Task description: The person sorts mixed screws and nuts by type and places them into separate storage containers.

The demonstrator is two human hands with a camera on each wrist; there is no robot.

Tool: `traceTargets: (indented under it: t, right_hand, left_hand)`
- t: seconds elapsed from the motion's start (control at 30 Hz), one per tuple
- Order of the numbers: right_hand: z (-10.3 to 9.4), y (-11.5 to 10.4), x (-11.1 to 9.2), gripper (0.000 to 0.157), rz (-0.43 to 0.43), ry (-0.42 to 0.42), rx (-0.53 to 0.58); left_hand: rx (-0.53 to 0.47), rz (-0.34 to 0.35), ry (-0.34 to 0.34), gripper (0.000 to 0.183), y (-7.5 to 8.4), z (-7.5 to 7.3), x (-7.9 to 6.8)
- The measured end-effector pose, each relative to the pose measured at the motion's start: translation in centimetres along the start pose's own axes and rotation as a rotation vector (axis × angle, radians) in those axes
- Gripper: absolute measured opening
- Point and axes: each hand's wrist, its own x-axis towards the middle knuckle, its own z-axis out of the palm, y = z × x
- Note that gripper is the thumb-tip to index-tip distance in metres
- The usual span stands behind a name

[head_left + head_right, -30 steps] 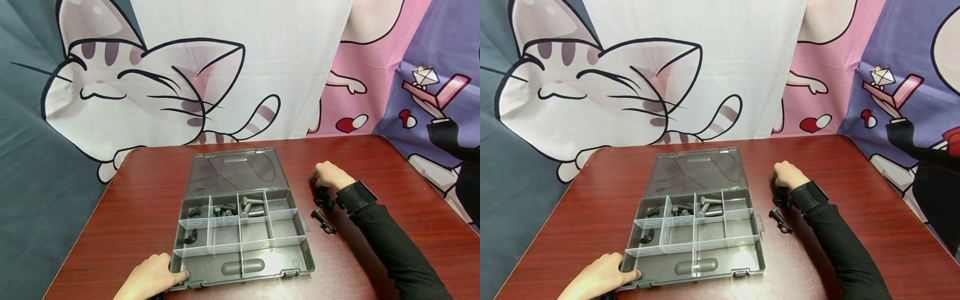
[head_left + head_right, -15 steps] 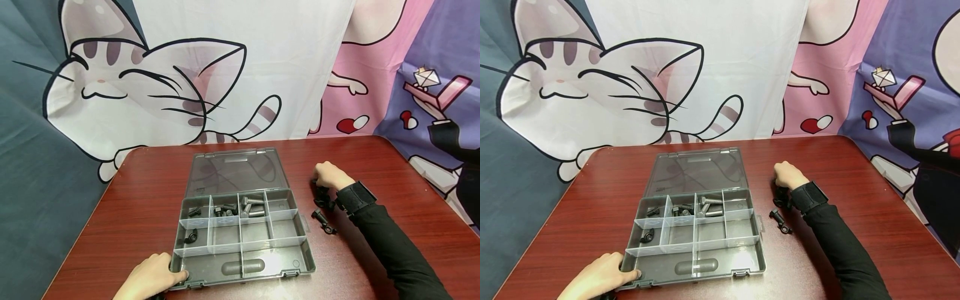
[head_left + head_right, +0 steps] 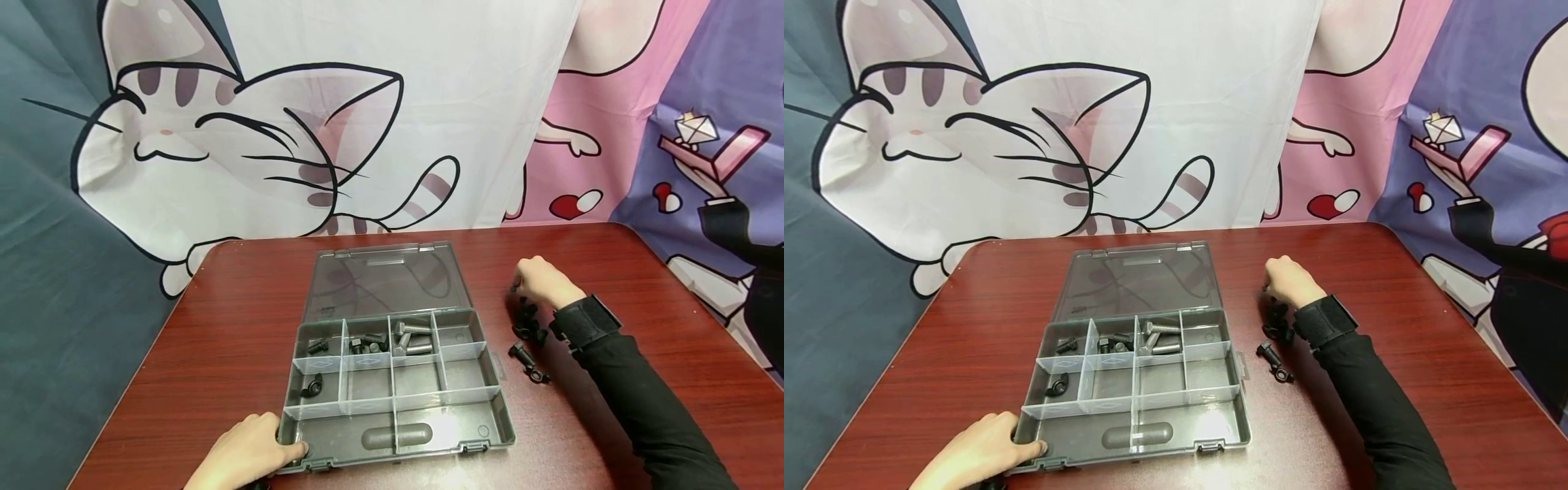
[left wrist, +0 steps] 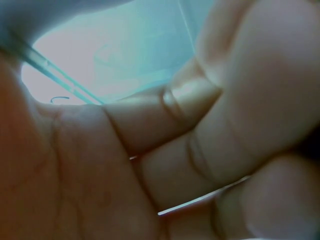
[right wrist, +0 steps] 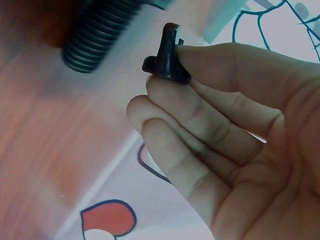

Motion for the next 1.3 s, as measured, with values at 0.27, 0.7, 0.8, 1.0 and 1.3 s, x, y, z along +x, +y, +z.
traceTargets:
  t: [0.27, 0.7, 0.8, 1.0, 1.3]
  right_hand:
    - [-1.3, -1.2, -0.2, 0.014, -0.043, 0.021, -0.002]
    - [-2.6, -4.8, -0.3, 0.021, -0.109, 0.024, -0.002]
    - [-2.8, -5.7, -0.3, 0.022, -0.137, 0.023, -0.012]
    - [-3.1, -7.2, -0.2, 0.022, -0.171, 0.023, -0.020]
    - [-2.6, -8.7, 0.4, 0.040, -0.204, 0.023, -0.017]
  left_hand:
    - [0.003, -0.006, -0.028, 0.039, 0.0, -0.1, 0.2]
    - [0.018, 0.012, 0.006, 0.040, 0.1, -0.1, 0.1]
    - [0.014, 0.009, 0.000, 0.040, 0.1, -0.1, 0.1]
    - [0.014, 0.012, 0.013, 0.040, 0.1, -0.1, 0.0]
    - [0.022, 0.005, 0.001, 0.040, 0.1, -0.1, 0.1]
